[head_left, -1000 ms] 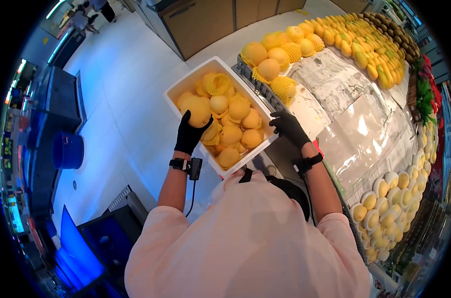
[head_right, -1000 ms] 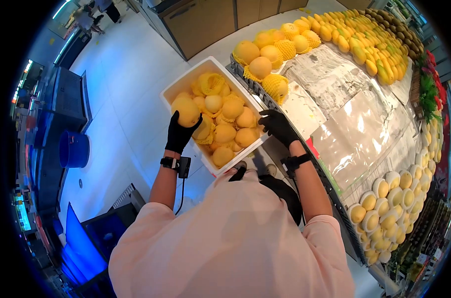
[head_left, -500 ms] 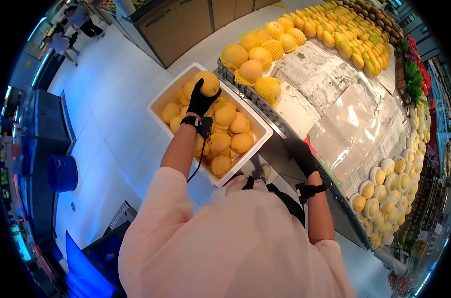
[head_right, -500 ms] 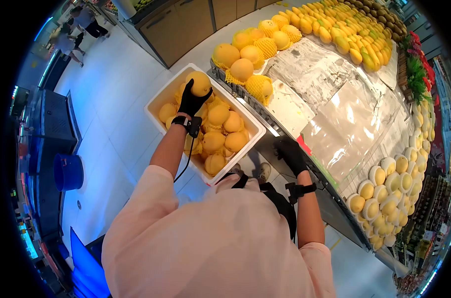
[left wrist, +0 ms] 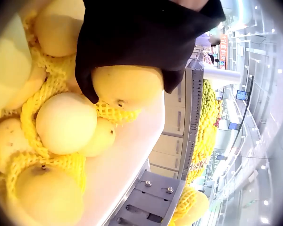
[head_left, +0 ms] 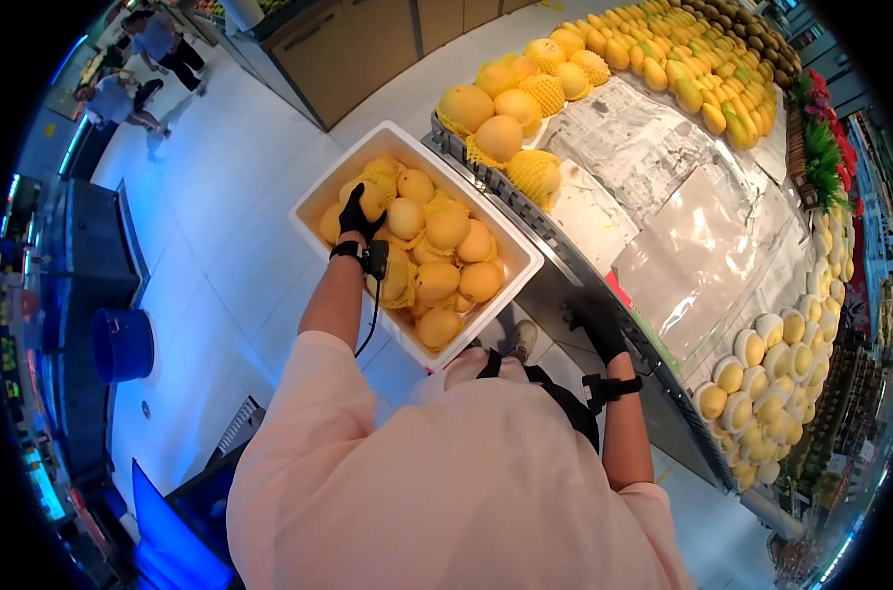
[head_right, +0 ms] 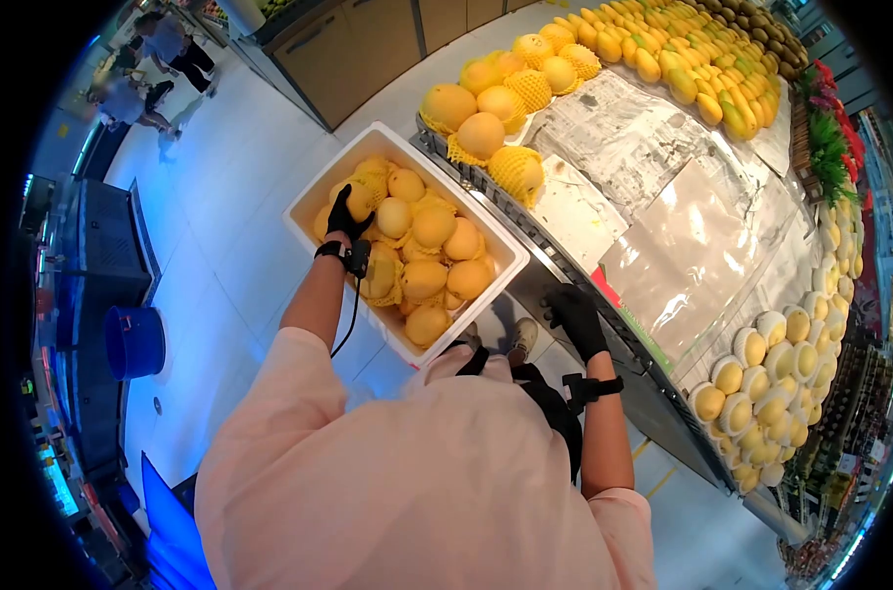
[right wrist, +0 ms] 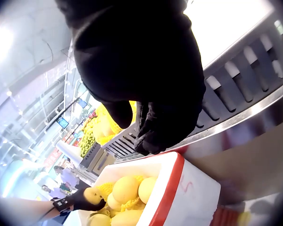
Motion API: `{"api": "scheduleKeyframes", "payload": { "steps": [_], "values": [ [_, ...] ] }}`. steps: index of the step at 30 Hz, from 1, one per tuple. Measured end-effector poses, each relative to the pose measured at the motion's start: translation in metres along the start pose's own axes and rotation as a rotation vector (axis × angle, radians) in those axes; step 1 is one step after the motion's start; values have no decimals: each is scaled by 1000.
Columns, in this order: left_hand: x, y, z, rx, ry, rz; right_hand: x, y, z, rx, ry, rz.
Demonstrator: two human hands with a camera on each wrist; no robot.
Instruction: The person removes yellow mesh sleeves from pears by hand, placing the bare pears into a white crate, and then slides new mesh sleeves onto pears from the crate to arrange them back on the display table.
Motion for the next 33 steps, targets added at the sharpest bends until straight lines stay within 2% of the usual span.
{"api": "scheduleKeyframes", "payload": {
  "steps": [2, 7, 13, 17, 20, 21, 24, 27, 29, 32, 33],
  "values": [
    [3, 2, -16, 97, -61, -51, 0, -1, 5, -25, -6, 3],
    [10, 24, 8, 90, -215, -95, -8, 4, 9, -21, 8, 5],
    [-27, -62, -14, -23, -226, -132, -4, 15, -3, 13, -11, 13],
    [-27, -60, -7, -28, -127, -219, 8, 22, -9, 48, -54, 19],
    [-10, -35, 9, -103, -240, -139, 20, 22, -12, 45, -107, -2],
    [-5, -30, 9, -77, -291, -173, 22, 20, -12, 51, -98, -10],
    [-10, -87, -29, -68, -293, -87, 19, 19, -11, 56, -53, -37],
    [18, -23, -7, 79, -560, -96, 11, 19, -12, 56, -1, -43],
    [22, -16, -13, 173, -695, -75, 7, 18, -15, 60, -8, -48],
    [22, 16, 13, 26, -653, -44, 1, 20, -18, 66, -79, -68],
    [18, 1, 9, -23, -678, 18, -2, 22, -20, 68, -103, -78]
  ]
}}
Point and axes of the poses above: each hand's wrist, its own y-axis away from the middle knuckle, its own z-axis out of the palm, x = y × z, the point moved 9 cm from there along -y, towards the middle knuckle, and after that the axes turned 9 degrees about z, right-handed, at the moved point
